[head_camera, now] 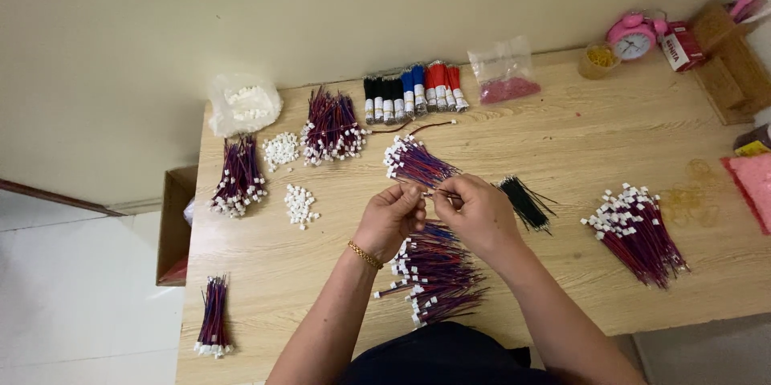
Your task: Bundling purple wires together using black wire ties by twisting them manually
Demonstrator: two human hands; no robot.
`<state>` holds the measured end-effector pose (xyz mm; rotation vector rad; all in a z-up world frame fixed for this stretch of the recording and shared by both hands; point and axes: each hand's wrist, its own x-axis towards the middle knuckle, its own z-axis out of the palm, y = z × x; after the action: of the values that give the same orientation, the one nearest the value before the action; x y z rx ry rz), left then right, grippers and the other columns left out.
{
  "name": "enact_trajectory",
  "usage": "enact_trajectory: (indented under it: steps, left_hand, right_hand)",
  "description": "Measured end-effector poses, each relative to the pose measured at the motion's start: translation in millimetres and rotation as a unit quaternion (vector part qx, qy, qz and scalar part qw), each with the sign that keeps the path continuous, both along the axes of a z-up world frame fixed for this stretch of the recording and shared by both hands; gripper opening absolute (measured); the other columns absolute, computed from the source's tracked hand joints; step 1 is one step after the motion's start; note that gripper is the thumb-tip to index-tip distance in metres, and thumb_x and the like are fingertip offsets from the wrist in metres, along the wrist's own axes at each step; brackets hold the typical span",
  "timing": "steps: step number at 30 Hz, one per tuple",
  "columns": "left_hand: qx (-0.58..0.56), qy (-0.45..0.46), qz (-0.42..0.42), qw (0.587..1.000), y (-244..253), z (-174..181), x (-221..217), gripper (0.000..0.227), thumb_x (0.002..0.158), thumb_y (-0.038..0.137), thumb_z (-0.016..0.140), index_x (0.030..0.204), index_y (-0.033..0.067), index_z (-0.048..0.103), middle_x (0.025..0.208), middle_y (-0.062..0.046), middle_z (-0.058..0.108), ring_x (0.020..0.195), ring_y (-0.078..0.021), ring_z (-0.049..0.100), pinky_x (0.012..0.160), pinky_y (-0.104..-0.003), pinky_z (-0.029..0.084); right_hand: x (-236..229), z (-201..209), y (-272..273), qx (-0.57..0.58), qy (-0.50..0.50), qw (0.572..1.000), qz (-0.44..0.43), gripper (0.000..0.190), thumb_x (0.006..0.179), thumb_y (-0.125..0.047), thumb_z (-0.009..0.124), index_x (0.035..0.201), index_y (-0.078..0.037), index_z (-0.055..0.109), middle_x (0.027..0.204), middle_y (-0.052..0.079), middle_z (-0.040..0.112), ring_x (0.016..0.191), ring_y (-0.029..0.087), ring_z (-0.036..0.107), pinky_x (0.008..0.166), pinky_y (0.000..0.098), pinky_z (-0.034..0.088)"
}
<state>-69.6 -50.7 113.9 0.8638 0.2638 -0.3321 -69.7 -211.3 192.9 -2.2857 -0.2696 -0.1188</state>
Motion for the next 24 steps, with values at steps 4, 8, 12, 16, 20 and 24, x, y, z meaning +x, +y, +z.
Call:
enact_trajectory:
  steps: [4, 8, 12, 16, 20, 24]
  left_hand:
    - [-0.001, 0.001, 0.003, 1.0, 0, -4, 2, 0.019, 0.093, 0.02, 0.065, 0.098, 0.0021, 0.062, 0.074, -0.006, 0.062, 0.061, -0.0132, 0.065, 0.051, -0.024, 0.059]
    - [0.013, -0.001, 0.003, 1.0, 0, 1, 1, 0.02, 0.093, 0.021, 0.065, 0.099, 0.0017, 0.064, 0.073, -0.006, 0.062, 0.06, -0.0127, 0.065, 0.051, -0.023, 0.058]
    - [0.039, 0.0, 0.008, 0.999, -1, -5, 1, 0.019, 0.093, 0.019, 0.065, 0.098, 0.0007, 0.064, 0.073, -0.007, 0.062, 0.059, -0.0141, 0.065, 0.05, -0.025, 0.058]
    - [0.064, -0.004, 0.005, 0.998, -3, -18, 3, 0.017, 0.094, 0.018, 0.063, 0.097, 0.0017, 0.064, 0.072, -0.005, 0.061, 0.059, -0.0131, 0.065, 0.051, -0.024, 0.058]
    - [0.072, 0.005, 0.007, 0.997, -6, -26, 2, 0.016, 0.095, 0.018, 0.063, 0.096, 0.0015, 0.064, 0.072, -0.005, 0.059, 0.06, -0.0138, 0.064, 0.051, -0.024, 0.056]
    - [0.06, 0.019, 0.013, 0.998, -6, -44, 4, 0.016, 0.095, 0.018, 0.063, 0.097, 0.002, 0.064, 0.072, -0.005, 0.059, 0.06, -0.0141, 0.064, 0.05, -0.024, 0.056]
  right_hand:
    - [2, 1, 1, -0.025, -0.011, 1.0, 0.003, 0.013, 0.08, -0.027, 0.072, 0.083, -0.015, 0.072, 0.07, 0.008, 0.066, 0.07, 0.026, 0.068, 0.062, 0.036, 0.053]
    - [3, -3, 1, -0.048, -0.023, 0.999, 0.015, 0.011, 0.079, -0.026, 0.07, 0.082, -0.016, 0.071, 0.065, 0.008, 0.062, 0.07, 0.027, 0.067, 0.061, 0.037, 0.052]
    - [4, -4, 3, -0.065, -0.012, 0.998, 0.003, 0.014, 0.081, -0.029, 0.068, 0.082, -0.016, 0.071, 0.065, 0.007, 0.063, 0.07, 0.027, 0.067, 0.062, 0.0375, 0.053]
    - [7, -11, 5, -0.086, 0.0, 0.996, 0.0, 0.015, 0.082, -0.031, 0.065, 0.083, -0.016, 0.07, 0.065, 0.007, 0.063, 0.07, 0.028, 0.067, 0.063, 0.0392, 0.053]
    - [10, -26, 5, -0.057, 0.031, 0.998, 0.0, 0.017, 0.081, -0.033, 0.068, 0.083, -0.017, 0.07, 0.069, 0.009, 0.064, 0.075, 0.031, 0.067, 0.066, 0.0412, 0.052]
    - [12, -34, 3, -0.042, 0.046, 0.998, 0.0, 0.016, 0.081, -0.033, 0.068, 0.085, -0.017, 0.07, 0.074, 0.01, 0.065, 0.08, 0.032, 0.068, 0.068, 0.0416, 0.053]
